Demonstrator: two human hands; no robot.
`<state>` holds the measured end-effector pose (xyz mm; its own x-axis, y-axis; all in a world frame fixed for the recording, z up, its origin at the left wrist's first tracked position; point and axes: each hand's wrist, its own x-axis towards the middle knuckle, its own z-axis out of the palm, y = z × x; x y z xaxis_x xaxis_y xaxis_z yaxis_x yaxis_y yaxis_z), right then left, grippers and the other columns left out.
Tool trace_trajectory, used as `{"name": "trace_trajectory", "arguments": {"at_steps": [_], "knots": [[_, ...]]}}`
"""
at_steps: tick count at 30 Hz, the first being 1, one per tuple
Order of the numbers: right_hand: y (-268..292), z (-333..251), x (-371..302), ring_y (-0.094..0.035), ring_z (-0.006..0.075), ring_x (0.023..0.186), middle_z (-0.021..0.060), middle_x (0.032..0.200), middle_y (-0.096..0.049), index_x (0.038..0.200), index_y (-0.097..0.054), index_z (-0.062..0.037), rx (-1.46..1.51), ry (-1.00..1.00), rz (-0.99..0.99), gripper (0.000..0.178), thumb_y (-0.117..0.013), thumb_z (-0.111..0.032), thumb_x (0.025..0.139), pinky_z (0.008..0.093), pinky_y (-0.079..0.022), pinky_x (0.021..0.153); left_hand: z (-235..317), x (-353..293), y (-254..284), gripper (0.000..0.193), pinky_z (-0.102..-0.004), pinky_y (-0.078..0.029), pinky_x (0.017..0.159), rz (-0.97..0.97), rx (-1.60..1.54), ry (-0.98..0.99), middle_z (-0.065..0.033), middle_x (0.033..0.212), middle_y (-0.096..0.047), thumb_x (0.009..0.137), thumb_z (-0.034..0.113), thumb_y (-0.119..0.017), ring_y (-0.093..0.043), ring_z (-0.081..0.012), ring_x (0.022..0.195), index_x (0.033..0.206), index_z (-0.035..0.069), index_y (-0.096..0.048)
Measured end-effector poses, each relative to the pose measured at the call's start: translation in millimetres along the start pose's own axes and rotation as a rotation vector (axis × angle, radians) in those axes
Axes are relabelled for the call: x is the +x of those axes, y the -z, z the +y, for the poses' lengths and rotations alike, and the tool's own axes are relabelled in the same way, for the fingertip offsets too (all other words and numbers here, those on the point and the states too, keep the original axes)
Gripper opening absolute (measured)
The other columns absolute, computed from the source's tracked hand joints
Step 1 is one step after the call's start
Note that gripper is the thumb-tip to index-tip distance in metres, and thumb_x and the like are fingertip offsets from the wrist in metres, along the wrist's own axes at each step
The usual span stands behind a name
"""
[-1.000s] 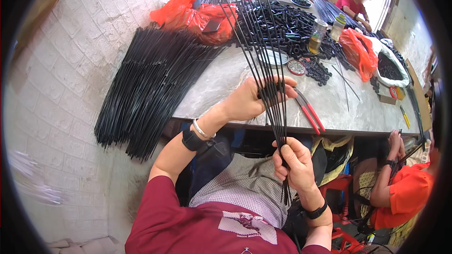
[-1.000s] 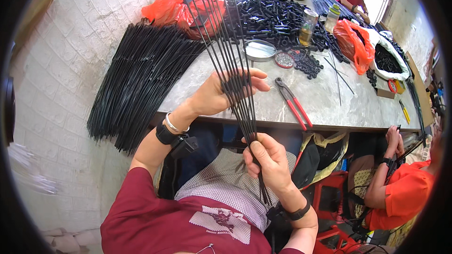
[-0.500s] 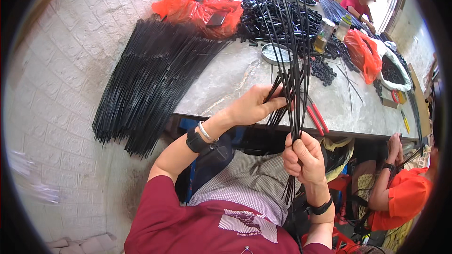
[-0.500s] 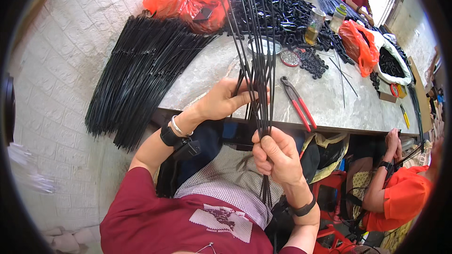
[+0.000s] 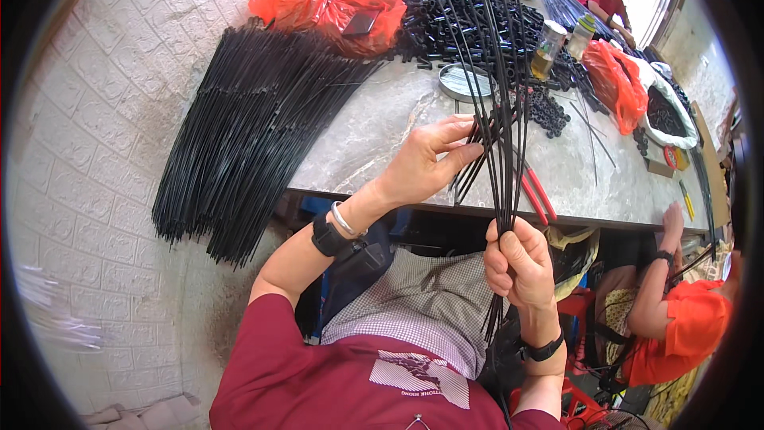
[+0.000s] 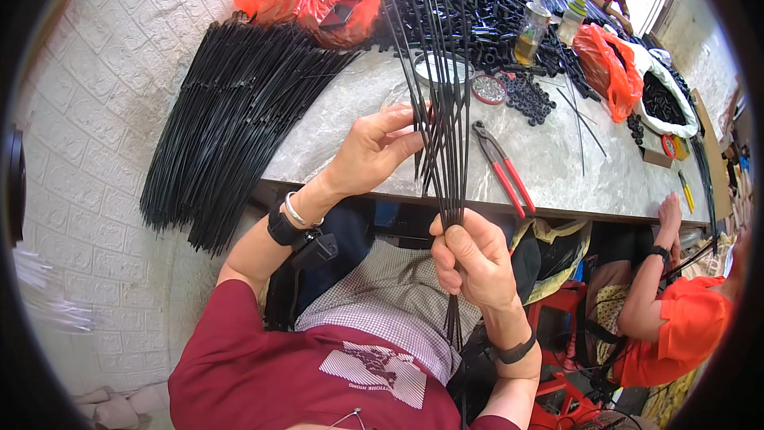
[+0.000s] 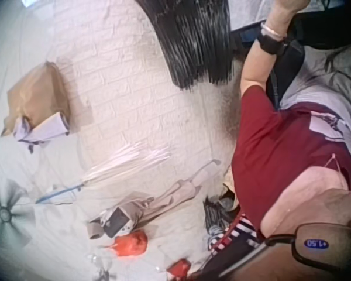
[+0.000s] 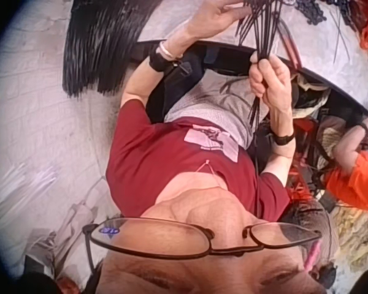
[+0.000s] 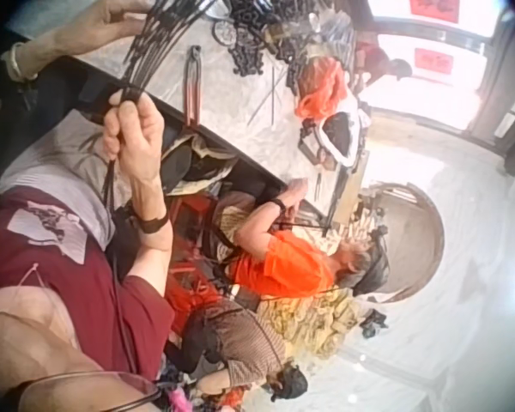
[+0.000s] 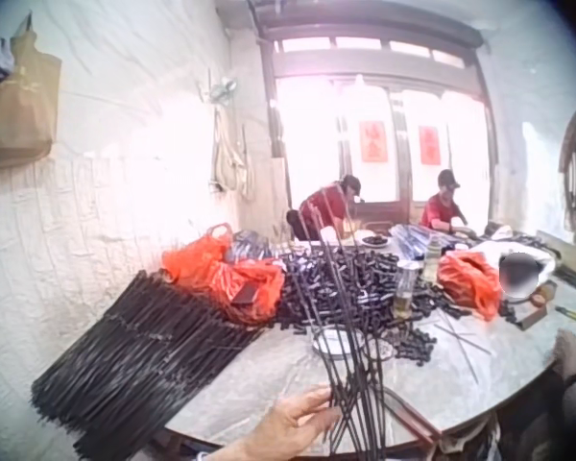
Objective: Assembling and crimping black rods into small plastic connectors at a workshop table.
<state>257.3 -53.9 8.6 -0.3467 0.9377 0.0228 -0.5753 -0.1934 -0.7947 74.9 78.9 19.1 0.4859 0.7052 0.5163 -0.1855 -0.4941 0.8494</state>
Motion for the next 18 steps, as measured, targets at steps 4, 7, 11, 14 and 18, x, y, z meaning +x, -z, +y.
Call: {"name": "trace_trajectory", "arguments": {"at_steps": [4, 7, 11, 14, 18], "knots": [[0.3, 1.3, 0.0, -0.042, 0.0068, 0.046, 0.003, 0.066, -0.048, 0.106, -0.054, 0.0017, 0.013, -0.006, 0.026, 0.02, -0.045, -0.015, 0.101, 0.0213, -0.035, 0.038, 5.1, 1.3, -1.4, 0.033, -0.0267, -0.055, 0.081, 0.035, 0.233, -0.051, -0.0088, 0.115, -0.061, 0.088, -0.002, -0.06, -0.061, -0.0147, 0.102, 0.121, 0.002, -0.06], [0.8, 1.7, -0.5, -0.041, 0.0066, 0.046, 0.0031, 0.066, -0.048, 0.107, -0.053, 0.002, 0.005, 0.006, 0.017, 0.02, -0.046, -0.015, 0.1, 0.0211, -0.035, 0.038, 2.2, 1.0, 0.2, 0.03, -0.0265, -0.057, 0.073, 0.083, 0.354, -0.108, -0.0083, 0.111, -0.061, 0.086, -0.002, -0.063, -0.063, -0.0153, 0.095, 0.116, 0.002, -0.063], [1.4, 1.7, -1.2, -0.041, 0.0065, 0.046, 0.0031, 0.065, -0.048, 0.107, -0.053, 0.0022, -0.026, 0.007, 0.021, 0.02, -0.046, -0.015, 0.1, 0.0209, -0.035, 0.038, 5.0, -0.1, 0.3, 0.026, -0.0258, -0.054, 0.064, 0.124, 0.363, -0.053, -0.0121, 0.105, -0.062, 0.081, 0.004, -0.069, -0.065, -0.0166, 0.074, 0.106, -0.003, -0.064], [2.6, 2.2, -1.2, -0.041, 0.0065, 0.046, 0.003, 0.065, -0.048, 0.107, -0.053, 0.0021, -0.024, 0.006, 0.024, 0.02, -0.046, -0.015, 0.1, 0.0208, -0.035, 0.038, 2.9, 1.0, 4.3, 0.028, -0.0246, -0.054, 0.062, 0.042, 0.452, 0.059, -0.0117, 0.107, -0.061, 0.078, 0.002, -0.072, -0.063, -0.0136, 0.082, 0.106, 0.002, -0.067], [1.5, 2.0, -0.4, -0.041, 0.0063, 0.046, 0.0028, 0.065, -0.048, 0.107, -0.053, 0.002, -0.029, -0.001, 0.021, 0.02, -0.046, -0.016, 0.1, 0.0208, -0.034, 0.038, 1.1, 1.4, 6.0, 0.04, -0.0278, -0.053, 0.074, 0.041, 0.559, -0.086, -0.014, 0.108, -0.061, 0.076, 0.008, -0.076, -0.063, -0.0186, 0.089, 0.113, 0.001, -0.063]]}}
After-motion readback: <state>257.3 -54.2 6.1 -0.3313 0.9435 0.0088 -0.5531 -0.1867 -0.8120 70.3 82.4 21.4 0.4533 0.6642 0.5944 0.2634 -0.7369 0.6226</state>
